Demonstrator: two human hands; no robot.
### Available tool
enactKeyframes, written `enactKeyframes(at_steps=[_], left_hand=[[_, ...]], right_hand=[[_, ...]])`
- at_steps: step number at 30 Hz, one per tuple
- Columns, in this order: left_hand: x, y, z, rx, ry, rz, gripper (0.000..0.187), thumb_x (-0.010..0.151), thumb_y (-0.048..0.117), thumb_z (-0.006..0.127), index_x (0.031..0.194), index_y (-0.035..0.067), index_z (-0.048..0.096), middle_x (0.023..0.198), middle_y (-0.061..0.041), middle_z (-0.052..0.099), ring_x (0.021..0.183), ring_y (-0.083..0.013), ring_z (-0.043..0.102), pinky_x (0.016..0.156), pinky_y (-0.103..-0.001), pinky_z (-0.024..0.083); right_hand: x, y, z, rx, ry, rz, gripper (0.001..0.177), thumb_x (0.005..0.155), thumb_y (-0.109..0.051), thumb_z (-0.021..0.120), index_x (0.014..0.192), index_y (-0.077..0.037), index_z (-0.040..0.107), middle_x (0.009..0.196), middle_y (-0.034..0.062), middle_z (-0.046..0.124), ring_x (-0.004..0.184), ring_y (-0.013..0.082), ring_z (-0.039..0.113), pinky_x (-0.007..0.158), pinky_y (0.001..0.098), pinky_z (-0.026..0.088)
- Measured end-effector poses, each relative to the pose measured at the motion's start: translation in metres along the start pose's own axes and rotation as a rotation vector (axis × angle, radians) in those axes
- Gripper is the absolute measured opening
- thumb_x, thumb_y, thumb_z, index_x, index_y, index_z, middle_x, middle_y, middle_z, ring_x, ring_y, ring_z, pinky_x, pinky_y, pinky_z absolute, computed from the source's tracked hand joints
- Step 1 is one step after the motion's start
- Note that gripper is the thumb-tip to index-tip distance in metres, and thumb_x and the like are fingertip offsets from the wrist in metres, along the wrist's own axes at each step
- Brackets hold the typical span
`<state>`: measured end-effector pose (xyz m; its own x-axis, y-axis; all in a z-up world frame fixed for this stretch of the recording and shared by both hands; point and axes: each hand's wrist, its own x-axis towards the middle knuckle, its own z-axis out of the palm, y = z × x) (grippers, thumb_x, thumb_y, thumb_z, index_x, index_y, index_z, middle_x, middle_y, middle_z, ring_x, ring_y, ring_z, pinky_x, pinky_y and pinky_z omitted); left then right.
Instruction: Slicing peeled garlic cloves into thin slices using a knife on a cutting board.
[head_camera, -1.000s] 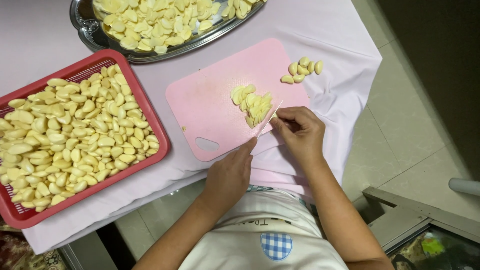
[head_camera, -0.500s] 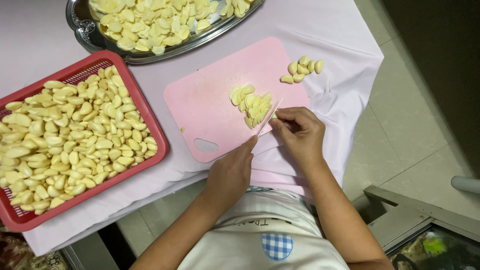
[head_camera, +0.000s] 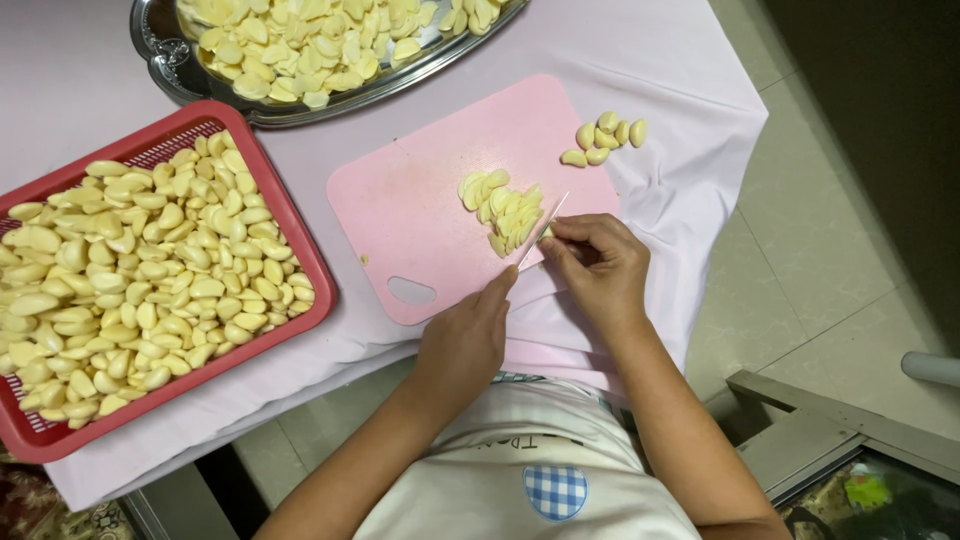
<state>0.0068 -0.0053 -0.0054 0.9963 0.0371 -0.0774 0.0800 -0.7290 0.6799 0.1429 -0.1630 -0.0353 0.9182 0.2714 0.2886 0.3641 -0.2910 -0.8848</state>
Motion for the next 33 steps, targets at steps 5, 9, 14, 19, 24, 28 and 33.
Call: enactKeyframes(at_steps=[5, 9, 14, 19, 24, 28, 33], left_hand=[[0.01, 0.002, 0.001, 0.032, 0.02, -0.003, 0.042, 0.112, 0.01, 0.049, 0.153, 0.0, 0.053, 0.097, -0.024, 0.078, 0.086, -0.0331, 0.081, 0.074, -0.042, 0.066], [0.008, -0.001, -0.009, -0.091, 0.029, -0.049, 0.041, 0.109, 0.009, 0.052, 0.149, -0.001, 0.057, 0.103, -0.025, 0.079, 0.088, -0.034, 0.081, 0.076, -0.041, 0.066], [-0.001, 0.006, -0.012, -0.082, 0.046, -0.019, 0.041, 0.109, 0.007, 0.053, 0.15, -0.002, 0.056, 0.102, -0.027, 0.078, 0.09, -0.0368, 0.081, 0.078, -0.044, 0.066], [-0.005, 0.006, -0.011, -0.085, 0.056, -0.016, 0.042, 0.109, 0.006, 0.055, 0.15, -0.001, 0.056, 0.103, -0.027, 0.078, 0.09, -0.0369, 0.081, 0.079, -0.045, 0.066], [-0.01, 0.006, -0.015, -0.067, 0.015, -0.002, 0.042, 0.11, 0.007, 0.05, 0.151, -0.004, 0.054, 0.119, -0.029, 0.075, 0.105, -0.0384, 0.078, 0.088, -0.045, 0.064], [-0.014, 0.001, -0.011, -0.042, 0.011, -0.006, 0.042, 0.11, 0.007, 0.05, 0.151, -0.002, 0.054, 0.114, -0.029, 0.076, 0.101, -0.0382, 0.079, 0.084, -0.046, 0.065], [-0.013, -0.002, -0.007, -0.076, 0.012, 0.001, 0.042, 0.11, 0.006, 0.05, 0.15, -0.005, 0.054, 0.119, -0.03, 0.075, 0.105, -0.04, 0.078, 0.087, -0.046, 0.065]], right_hand=[[0.0, -0.001, 0.001, -0.007, 0.002, 0.003, 0.021, 0.081, -0.001, 0.095, 0.098, -0.001, 0.083, 0.094, 0.0197, 0.077, 0.086, 0.031, 0.078, 0.073, 0.032, 0.064], [-0.002, 0.0, 0.002, 0.03, 0.024, 0.043, 0.022, 0.081, 0.0, 0.095, 0.099, 0.0, 0.082, 0.091, 0.0178, 0.075, 0.08, 0.0245, 0.076, 0.072, 0.0294, 0.064], [-0.001, -0.001, 0.001, 0.013, 0.018, 0.022, 0.021, 0.081, -0.002, 0.096, 0.097, -0.001, 0.083, 0.091, 0.0184, 0.075, 0.081, 0.028, 0.077, 0.071, 0.0313, 0.065], [-0.002, -0.003, 0.001, -0.002, 0.022, 0.01, 0.02, 0.08, 0.0, 0.096, 0.094, -0.001, 0.082, 0.09, 0.0185, 0.076, 0.082, 0.031, 0.078, 0.071, 0.0326, 0.064], [0.0, -0.003, 0.001, 0.005, 0.023, -0.004, 0.02, 0.079, 0.001, 0.096, 0.093, -0.001, 0.083, 0.089, 0.0177, 0.076, 0.088, 0.0328, 0.079, 0.073, 0.0331, 0.065], [0.001, -0.006, 0.001, -0.003, 0.016, 0.005, 0.02, 0.079, 0.003, 0.095, 0.093, -0.001, 0.083, 0.089, 0.0182, 0.076, 0.09, 0.0331, 0.079, 0.074, 0.0327, 0.064], [0.001, -0.005, 0.0, 0.008, 0.008, 0.018, 0.02, 0.079, 0.001, 0.096, 0.095, -0.002, 0.083, 0.09, 0.0178, 0.077, 0.092, 0.0326, 0.079, 0.075, 0.0313, 0.064]])
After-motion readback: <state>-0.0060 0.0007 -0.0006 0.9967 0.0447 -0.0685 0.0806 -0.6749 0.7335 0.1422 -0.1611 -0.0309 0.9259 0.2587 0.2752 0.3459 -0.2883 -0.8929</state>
